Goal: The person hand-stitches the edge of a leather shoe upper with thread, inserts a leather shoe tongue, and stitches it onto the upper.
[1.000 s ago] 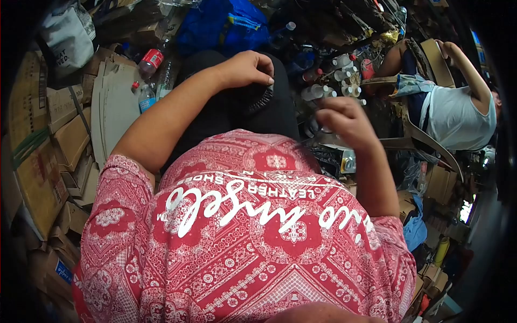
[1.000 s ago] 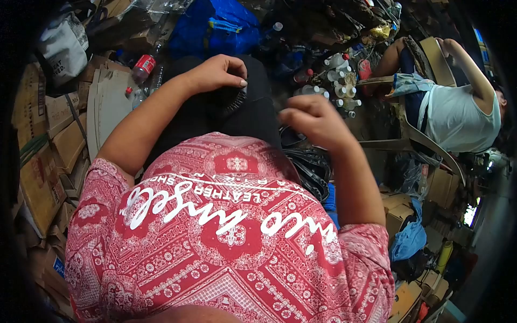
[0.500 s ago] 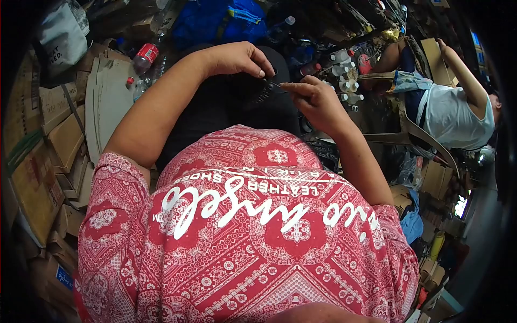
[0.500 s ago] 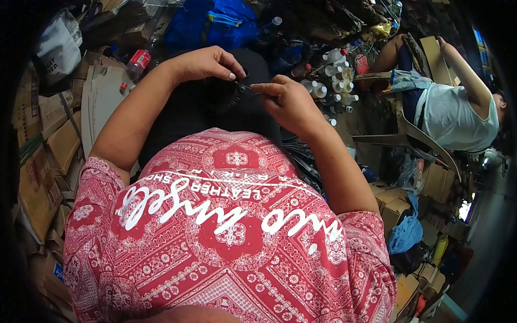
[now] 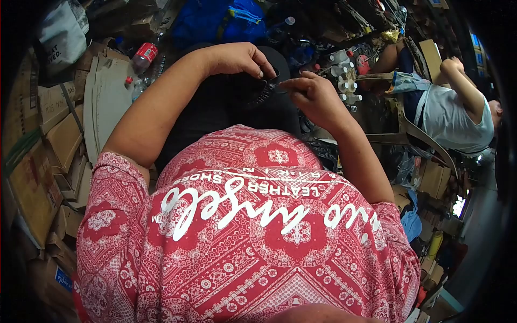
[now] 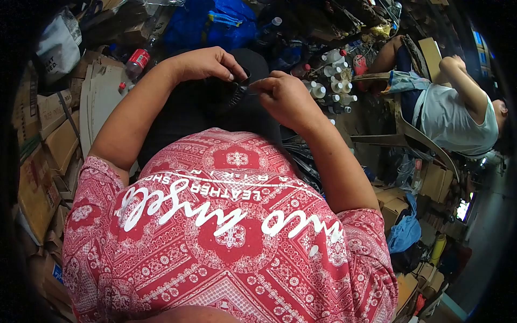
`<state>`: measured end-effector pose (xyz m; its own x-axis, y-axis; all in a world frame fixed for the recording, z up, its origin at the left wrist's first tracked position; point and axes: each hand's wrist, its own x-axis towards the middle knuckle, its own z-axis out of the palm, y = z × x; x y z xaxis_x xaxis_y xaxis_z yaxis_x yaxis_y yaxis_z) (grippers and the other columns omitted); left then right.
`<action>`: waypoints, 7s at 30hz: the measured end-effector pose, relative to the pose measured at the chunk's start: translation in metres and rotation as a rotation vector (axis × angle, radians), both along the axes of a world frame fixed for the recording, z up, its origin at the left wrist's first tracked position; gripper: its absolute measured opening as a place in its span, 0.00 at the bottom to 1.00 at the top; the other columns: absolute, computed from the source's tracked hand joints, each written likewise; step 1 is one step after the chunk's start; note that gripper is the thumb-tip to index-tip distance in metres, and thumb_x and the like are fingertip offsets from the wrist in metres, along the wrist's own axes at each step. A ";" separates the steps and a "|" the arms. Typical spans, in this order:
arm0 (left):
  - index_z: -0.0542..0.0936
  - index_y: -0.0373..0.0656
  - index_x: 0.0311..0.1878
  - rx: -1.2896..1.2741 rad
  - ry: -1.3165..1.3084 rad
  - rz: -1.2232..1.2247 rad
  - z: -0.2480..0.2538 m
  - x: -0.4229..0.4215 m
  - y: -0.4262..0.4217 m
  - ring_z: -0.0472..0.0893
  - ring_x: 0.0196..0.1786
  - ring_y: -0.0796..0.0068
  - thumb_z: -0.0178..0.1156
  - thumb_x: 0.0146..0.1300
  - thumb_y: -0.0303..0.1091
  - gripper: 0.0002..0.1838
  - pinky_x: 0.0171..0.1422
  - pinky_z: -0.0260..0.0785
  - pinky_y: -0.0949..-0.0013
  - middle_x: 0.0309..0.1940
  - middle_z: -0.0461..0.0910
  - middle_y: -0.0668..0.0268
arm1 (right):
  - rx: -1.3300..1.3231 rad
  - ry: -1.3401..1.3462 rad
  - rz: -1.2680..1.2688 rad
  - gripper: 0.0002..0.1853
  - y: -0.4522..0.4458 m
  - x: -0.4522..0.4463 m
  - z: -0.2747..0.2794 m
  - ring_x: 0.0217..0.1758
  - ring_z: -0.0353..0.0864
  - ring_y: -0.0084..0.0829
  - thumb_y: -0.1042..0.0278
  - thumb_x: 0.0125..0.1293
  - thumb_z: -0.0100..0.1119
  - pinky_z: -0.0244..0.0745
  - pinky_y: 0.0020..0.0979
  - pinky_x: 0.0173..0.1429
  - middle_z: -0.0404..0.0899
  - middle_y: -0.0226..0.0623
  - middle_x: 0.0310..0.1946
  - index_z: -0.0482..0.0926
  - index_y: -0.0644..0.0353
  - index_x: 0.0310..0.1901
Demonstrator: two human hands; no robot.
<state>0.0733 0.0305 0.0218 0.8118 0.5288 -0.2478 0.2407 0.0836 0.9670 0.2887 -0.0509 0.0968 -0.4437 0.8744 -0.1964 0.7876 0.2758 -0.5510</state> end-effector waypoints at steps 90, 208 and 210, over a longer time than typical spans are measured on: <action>0.86 0.51 0.40 0.651 0.153 0.453 -0.012 -0.011 -0.061 0.70 0.33 0.74 0.63 0.56 0.22 0.12 0.40 0.65 0.71 0.29 0.67 0.69 | -0.333 0.420 -0.042 0.13 0.020 0.029 -0.067 0.51 0.75 0.28 0.79 0.65 0.53 0.69 0.27 0.58 0.75 0.32 0.44 0.83 0.52 0.47; 0.84 0.42 0.35 0.599 0.162 0.436 0.002 -0.015 -0.046 0.77 0.36 0.69 0.64 0.51 0.20 0.09 0.41 0.69 0.70 0.29 0.77 0.65 | 0.073 0.282 0.063 0.14 0.008 0.043 -0.061 0.36 0.75 0.29 0.75 0.59 0.62 0.71 0.30 0.42 0.74 0.32 0.30 0.85 0.50 0.46; 0.84 0.42 0.35 0.680 0.181 0.384 0.002 -0.016 -0.047 0.77 0.36 0.70 0.63 0.51 0.19 0.09 0.41 0.69 0.71 0.29 0.77 0.65 | 0.147 0.183 0.125 0.14 0.007 0.042 -0.057 0.37 0.75 0.33 0.76 0.58 0.61 0.71 0.32 0.43 0.74 0.34 0.31 0.84 0.50 0.46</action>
